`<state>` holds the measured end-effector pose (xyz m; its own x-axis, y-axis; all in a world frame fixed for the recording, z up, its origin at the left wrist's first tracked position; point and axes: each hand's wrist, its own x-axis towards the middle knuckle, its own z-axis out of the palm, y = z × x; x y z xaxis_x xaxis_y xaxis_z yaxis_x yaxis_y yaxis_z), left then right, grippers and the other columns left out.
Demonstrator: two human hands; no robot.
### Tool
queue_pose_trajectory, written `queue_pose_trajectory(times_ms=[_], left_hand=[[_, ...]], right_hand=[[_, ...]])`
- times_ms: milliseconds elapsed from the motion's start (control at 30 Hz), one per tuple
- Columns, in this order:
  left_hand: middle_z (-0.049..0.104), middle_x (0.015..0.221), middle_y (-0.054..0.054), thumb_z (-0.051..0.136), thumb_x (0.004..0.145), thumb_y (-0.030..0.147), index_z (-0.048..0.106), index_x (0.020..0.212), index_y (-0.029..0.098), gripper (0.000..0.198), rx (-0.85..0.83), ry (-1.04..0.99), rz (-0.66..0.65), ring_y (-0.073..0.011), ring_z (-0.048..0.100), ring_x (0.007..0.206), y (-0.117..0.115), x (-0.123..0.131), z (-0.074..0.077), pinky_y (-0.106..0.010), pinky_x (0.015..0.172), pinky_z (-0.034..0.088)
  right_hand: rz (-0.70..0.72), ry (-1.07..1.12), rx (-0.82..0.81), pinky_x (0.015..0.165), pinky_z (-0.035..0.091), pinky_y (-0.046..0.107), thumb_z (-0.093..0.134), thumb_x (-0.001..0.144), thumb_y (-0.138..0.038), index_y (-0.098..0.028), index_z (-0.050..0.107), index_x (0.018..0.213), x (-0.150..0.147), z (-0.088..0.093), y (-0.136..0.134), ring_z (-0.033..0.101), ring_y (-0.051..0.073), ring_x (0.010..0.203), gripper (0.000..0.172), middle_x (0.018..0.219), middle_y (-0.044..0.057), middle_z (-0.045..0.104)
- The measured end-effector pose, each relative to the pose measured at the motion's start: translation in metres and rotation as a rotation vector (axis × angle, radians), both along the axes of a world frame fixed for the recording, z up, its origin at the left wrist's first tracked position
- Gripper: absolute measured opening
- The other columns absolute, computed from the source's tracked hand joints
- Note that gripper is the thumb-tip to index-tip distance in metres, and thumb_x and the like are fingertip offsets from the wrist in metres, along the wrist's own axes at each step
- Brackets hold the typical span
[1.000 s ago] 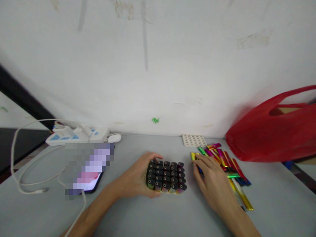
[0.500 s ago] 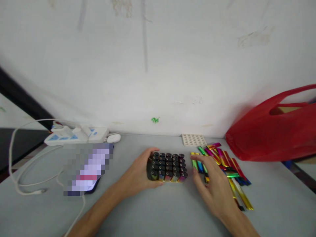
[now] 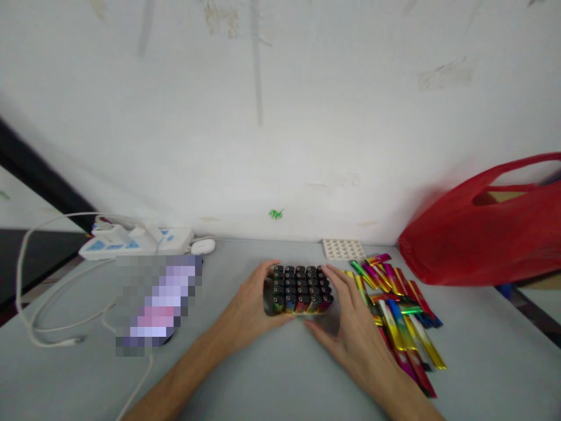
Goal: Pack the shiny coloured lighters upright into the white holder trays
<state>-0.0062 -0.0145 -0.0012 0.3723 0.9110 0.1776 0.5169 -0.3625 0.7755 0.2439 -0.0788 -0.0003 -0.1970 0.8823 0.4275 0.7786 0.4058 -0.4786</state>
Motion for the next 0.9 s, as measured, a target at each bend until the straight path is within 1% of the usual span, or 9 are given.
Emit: queue_pose_trajectory(times_ms=[133,200,267,367,467,567,700,800,900], left_hand=[[0.069,0.147,-0.01,0.095,0.079,0.039,0.046,0.152,0.027,0.089,0.008,-0.016,0.016,-0.0383,0.071,0.132,-0.001,0.001,-0.001,-0.051,0.116,0.055],[0.068,0.149,-0.011,0.095,0.08,0.041,0.046,0.152,0.027,0.089,-0.006,-0.027,0.017,-0.039,0.069,0.134,-0.001,0.001,-0.001,-0.053,0.117,0.054],[0.068,0.149,-0.013,0.096,0.079,0.042,0.042,0.155,0.027,0.094,-0.034,-0.044,0.021,-0.0394,0.069,0.135,-0.001,0.002,-0.002,-0.055,0.117,0.054],[0.069,0.148,-0.015,0.097,0.079,0.041,0.037,0.159,0.026,0.101,-0.056,-0.062,0.024,-0.0383,0.07,0.133,-0.001,0.003,-0.002,-0.056,0.117,0.055],[0.068,0.148,-0.015,0.095,0.082,0.04,0.037,0.159,0.026,0.098,-0.046,-0.056,0.028,-0.0369,0.071,0.133,-0.002,0.003,-0.004,-0.055,0.117,0.055],[0.066,0.15,-0.015,0.095,0.081,0.037,0.037,0.159,0.027,0.097,-0.039,-0.051,0.025,-0.0376,0.069,0.134,-0.002,0.002,-0.005,-0.057,0.118,0.054],[0.064,0.151,-0.014,0.093,0.082,0.031,0.033,0.162,0.029,0.1,-0.015,-0.069,-0.014,-0.0353,0.066,0.137,-0.001,0.0,-0.003,-0.056,0.119,0.053],[0.065,0.147,-0.013,0.093,0.081,0.031,0.032,0.163,0.031,0.102,0.001,-0.049,-0.03,-0.0346,0.067,0.135,0.0,-0.002,-0.001,-0.055,0.117,0.054],[0.066,0.145,-0.012,0.093,0.081,0.031,0.031,0.163,0.032,0.103,0.013,-0.034,-0.03,-0.0352,0.067,0.133,-0.001,-0.002,-0.001,-0.056,0.116,0.055]], right_hand=[[-0.021,-0.06,0.04,0.125,0.049,0.064,0.082,0.092,-0.019,-0.029,0.024,0.174,-0.004,-0.004,0.008,0.05,0.041,0.155,0.101,0.169,0.021,0.043],[-0.032,-0.082,0.07,0.123,0.051,0.064,0.083,0.092,-0.021,-0.029,0.026,0.173,-0.004,-0.005,0.011,0.053,0.042,0.153,0.1,0.168,0.022,0.045],[-0.042,-0.105,0.102,0.121,0.052,0.065,0.084,0.093,-0.025,-0.029,0.029,0.173,-0.005,-0.005,0.013,0.053,0.043,0.153,0.098,0.169,0.022,0.045],[-0.026,-0.169,0.162,0.121,0.052,0.066,0.083,0.096,-0.028,-0.03,0.034,0.172,-0.008,-0.002,0.015,0.051,0.043,0.153,0.091,0.171,0.022,0.043],[0.028,-0.266,0.224,0.121,0.051,0.064,0.079,0.099,-0.023,-0.03,0.043,0.169,-0.012,0.004,0.017,0.05,0.042,0.155,0.079,0.173,0.021,0.045],[0.064,-0.363,0.259,0.121,0.05,0.065,0.075,0.102,-0.019,-0.031,0.051,0.165,-0.014,0.009,0.02,0.046,0.041,0.159,0.069,0.174,0.019,0.047],[0.127,-0.432,0.259,0.124,0.048,0.063,0.07,0.106,-0.018,-0.033,0.049,0.168,-0.012,0.007,0.023,0.04,0.038,0.164,0.066,0.178,0.017,0.043],[0.159,-0.453,0.256,0.126,0.045,0.062,0.069,0.106,-0.017,-0.035,0.046,0.17,-0.009,0.001,0.024,0.039,0.035,0.166,0.07,0.181,0.015,0.037],[0.159,-0.474,0.255,0.127,0.044,0.062,0.069,0.106,-0.014,-0.035,0.042,0.172,-0.008,-0.004,0.024,0.038,0.035,0.166,0.074,0.181,0.016,0.036]])
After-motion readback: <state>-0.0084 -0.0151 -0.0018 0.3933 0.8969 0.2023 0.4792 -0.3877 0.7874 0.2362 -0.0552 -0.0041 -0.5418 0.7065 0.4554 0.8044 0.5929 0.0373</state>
